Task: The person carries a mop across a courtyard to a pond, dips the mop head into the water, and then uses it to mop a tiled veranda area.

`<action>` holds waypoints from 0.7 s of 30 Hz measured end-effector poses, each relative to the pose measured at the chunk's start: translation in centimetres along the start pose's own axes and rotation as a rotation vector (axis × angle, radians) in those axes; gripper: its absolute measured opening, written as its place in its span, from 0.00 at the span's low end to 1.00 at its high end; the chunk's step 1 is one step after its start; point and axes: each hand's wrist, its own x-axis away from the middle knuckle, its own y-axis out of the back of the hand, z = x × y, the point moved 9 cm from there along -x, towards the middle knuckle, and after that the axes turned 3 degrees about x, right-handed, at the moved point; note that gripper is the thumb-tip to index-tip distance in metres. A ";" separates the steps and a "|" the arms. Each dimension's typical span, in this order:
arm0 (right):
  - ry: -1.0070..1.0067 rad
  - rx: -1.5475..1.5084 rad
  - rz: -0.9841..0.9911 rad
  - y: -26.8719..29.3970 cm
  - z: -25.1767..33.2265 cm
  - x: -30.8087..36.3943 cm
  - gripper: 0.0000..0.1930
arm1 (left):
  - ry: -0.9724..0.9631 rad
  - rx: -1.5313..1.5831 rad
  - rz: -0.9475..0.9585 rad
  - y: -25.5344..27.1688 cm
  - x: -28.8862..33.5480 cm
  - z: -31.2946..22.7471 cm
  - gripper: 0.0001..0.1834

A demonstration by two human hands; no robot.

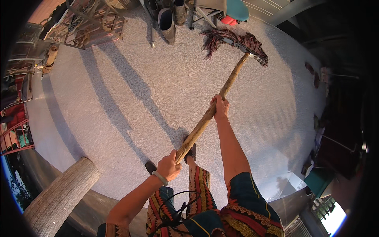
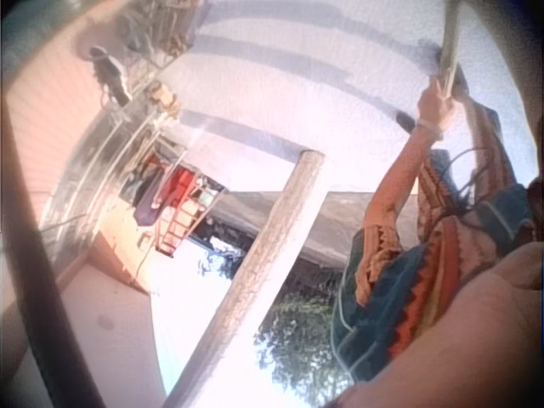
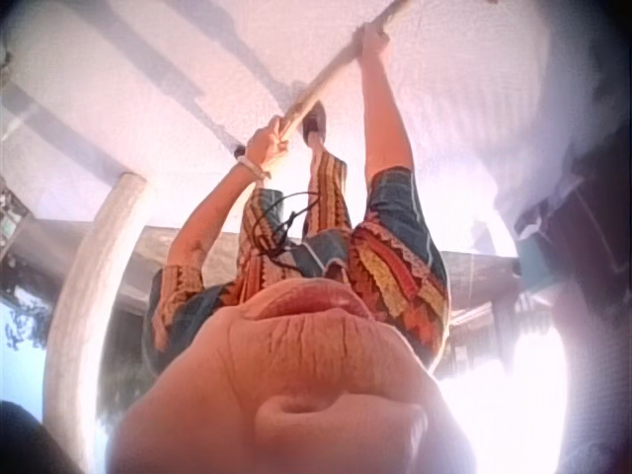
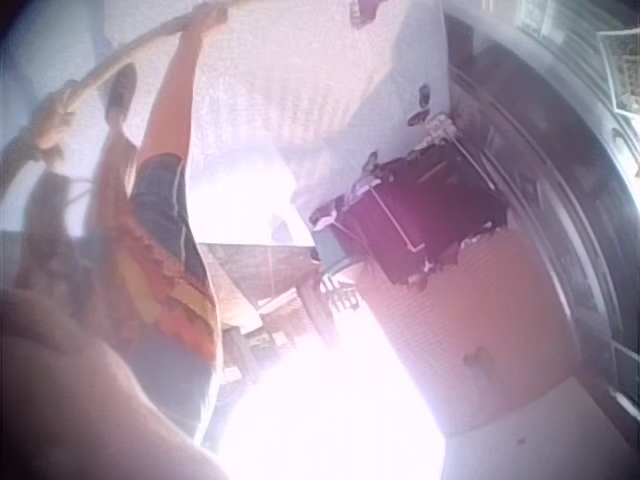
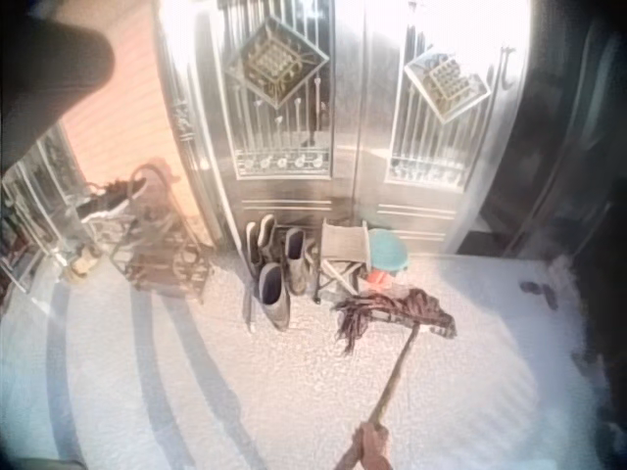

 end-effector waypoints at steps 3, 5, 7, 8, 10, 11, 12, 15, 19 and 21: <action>0.104 0.007 0.087 -0.4 6.8 -3.0 0.06 | -0.005 -0.016 -0.001 0.2 -8.2 -10.0 0.18; 0.061 -0.008 0.113 -3.2 8.2 -1.9 0.07 | -0.078 -0.019 -0.105 1.4 -12.8 -12.8 0.14; 0.067 -0.090 0.065 -1.8 9.2 -3.0 0.05 | -0.143 0.010 -0.063 0.6 -14.8 -15.2 0.13; 0.056 -0.042 0.066 -0.8 9.0 -2.8 0.05 | -0.145 0.017 -0.040 -0.4 -14.4 -15.2 0.13; 0.043 0.061 0.070 0.2 8.1 -2.5 0.06 | -0.137 0.012 -0.035 -1.8 -14.0 -13.7 0.13; 0.040 0.120 0.056 0.9 7.2 -1.7 0.07 | -0.145 0.007 -0.051 -2.1 -13.0 -12.6 0.13; 0.025 0.148 0.095 0.7 5.8 -0.7 0.08 | -0.147 0.032 -0.063 -1.9 -11.5 -10.9 0.13; -0.041 0.152 0.145 -0.9 1.4 3.1 0.09 | -0.081 0.112 -0.050 -0.2 -4.4 -5.1 0.13; -0.153 -0.058 0.160 -4.2 -4.8 7.0 0.09 | 0.068 0.049 -0.017 4.7 6.4 3.9 0.14; -0.205 -0.123 0.159 -5.5 -9.0 9.0 0.08 | 0.137 0.032 -0.046 6.9 12.7 9.0 0.16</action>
